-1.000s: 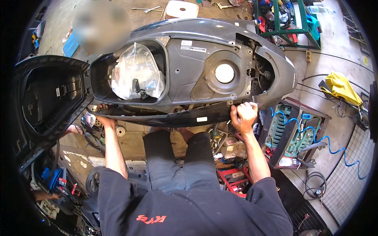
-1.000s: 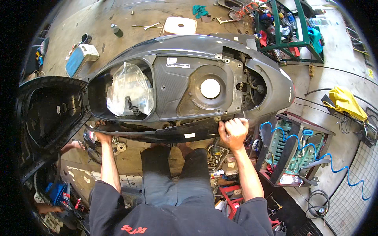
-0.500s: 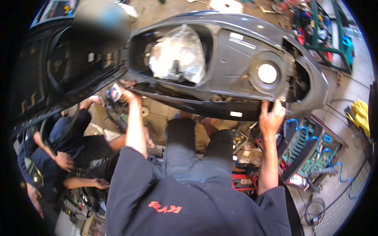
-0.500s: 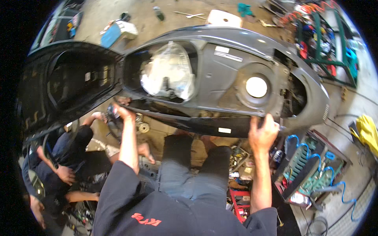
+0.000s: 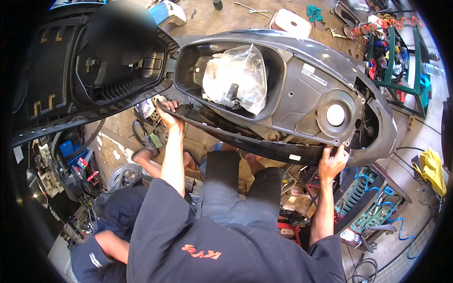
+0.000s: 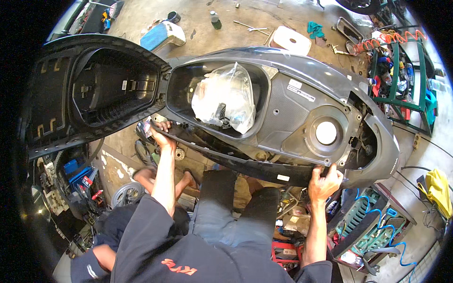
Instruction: The person uses a power drill to remove screws from the inner fairing of a motorcycle and then detaches the plastic fairing panel by hand.
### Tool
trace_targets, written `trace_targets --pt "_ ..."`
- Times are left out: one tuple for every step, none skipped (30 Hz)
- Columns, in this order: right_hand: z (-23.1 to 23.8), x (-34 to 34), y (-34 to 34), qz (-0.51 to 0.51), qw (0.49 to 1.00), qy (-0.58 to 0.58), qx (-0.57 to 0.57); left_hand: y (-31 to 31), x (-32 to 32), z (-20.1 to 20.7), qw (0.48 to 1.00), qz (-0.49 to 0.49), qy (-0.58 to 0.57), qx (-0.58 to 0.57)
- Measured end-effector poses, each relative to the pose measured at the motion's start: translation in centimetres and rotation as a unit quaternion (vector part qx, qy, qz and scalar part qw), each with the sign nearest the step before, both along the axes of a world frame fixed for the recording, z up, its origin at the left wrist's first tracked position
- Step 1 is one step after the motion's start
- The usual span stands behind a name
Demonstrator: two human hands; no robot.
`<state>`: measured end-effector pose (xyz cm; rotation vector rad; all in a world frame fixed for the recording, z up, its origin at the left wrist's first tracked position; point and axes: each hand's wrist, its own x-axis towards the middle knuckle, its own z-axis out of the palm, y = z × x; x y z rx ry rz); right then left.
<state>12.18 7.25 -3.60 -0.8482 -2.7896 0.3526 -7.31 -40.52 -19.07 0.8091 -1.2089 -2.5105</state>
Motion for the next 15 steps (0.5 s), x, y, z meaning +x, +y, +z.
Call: trace_targets --pt "0.1 -0.1 -0.1 -0.002 1.0 0.0 0.002 0.2 -0.4 -0.1 1.0 0.0 -0.005 -0.004" --pt "0.3 -0.1 -0.1 -0.004 1.0 0.0 0.001 0.2 -0.6 0.0 1.0 0.0 -0.011 -0.012" --pt "0.5 -0.1 -0.2 -0.01 1.0 -0.003 -0.009 0.3 -0.7 0.0 1.0 0.002 -0.014 0.0" --pt "0.5 -0.2 -0.2 -0.011 1.0 0.0 -0.009 0.1 -0.6 0.0 1.0 0.006 -0.015 0.012" --pt "0.5 -0.1 -0.3 -0.012 1.0 0.003 -0.01 -0.1 -0.4 -0.1 1.0 0.009 -0.017 0.023" --pt "0.4 -0.1 -0.3 -0.013 1.0 0.006 -0.011 -0.2 0.3 0.0 0.999 -0.028 0.006 -0.014" --pt "0.5 -0.3 -0.3 -0.01 1.0 0.003 -0.017 -0.4 0.5 0.0 1.0 -0.027 0.005 -0.006" --pt "0.4 -0.3 -0.4 -0.01 1.0 0.003 -0.011 -0.4 0.6 0.0 1.0 -0.026 0.003 0.001" --pt "0.1 -0.2 -0.2 -0.009 1.0 0.003 -0.006 -0.4 0.3 -0.2 1.0 -0.022 -0.003 0.011" --pt "0.0 -0.2 -0.1 -0.003 1.0 0.004 -0.003 -0.9 0.3 -0.4 1.0 -0.013 -0.009 0.019" --pt "-0.2 -0.1 0.2 0.008 1.0 0.001 0.002 -2.0 0.5 -1.6 1.0 -0.024 0.013 0.005" --pt "-0.1 -0.2 0.2 0.006 1.0 -0.012 0.01 -1.5 0.0 -1.8 1.0 -0.009 -0.002 0.011" --pt "-0.2 0.2 0.3 -0.001 1.0 -0.012 0.018 -1.3 0.0 -1.8 1.0 -0.014 0.004 0.009" --pt "-0.4 0.4 0.3 -0.007 1.0 -0.011 0.027 -1.1 0.0 -1.7 1.0 -0.02 0.009 0.007" --pt "-0.4 0.4 0.1 -0.008 0.999 -0.008 0.034 -0.9 0.0 -1.3 1.0 -0.023 -0.001 0.0"
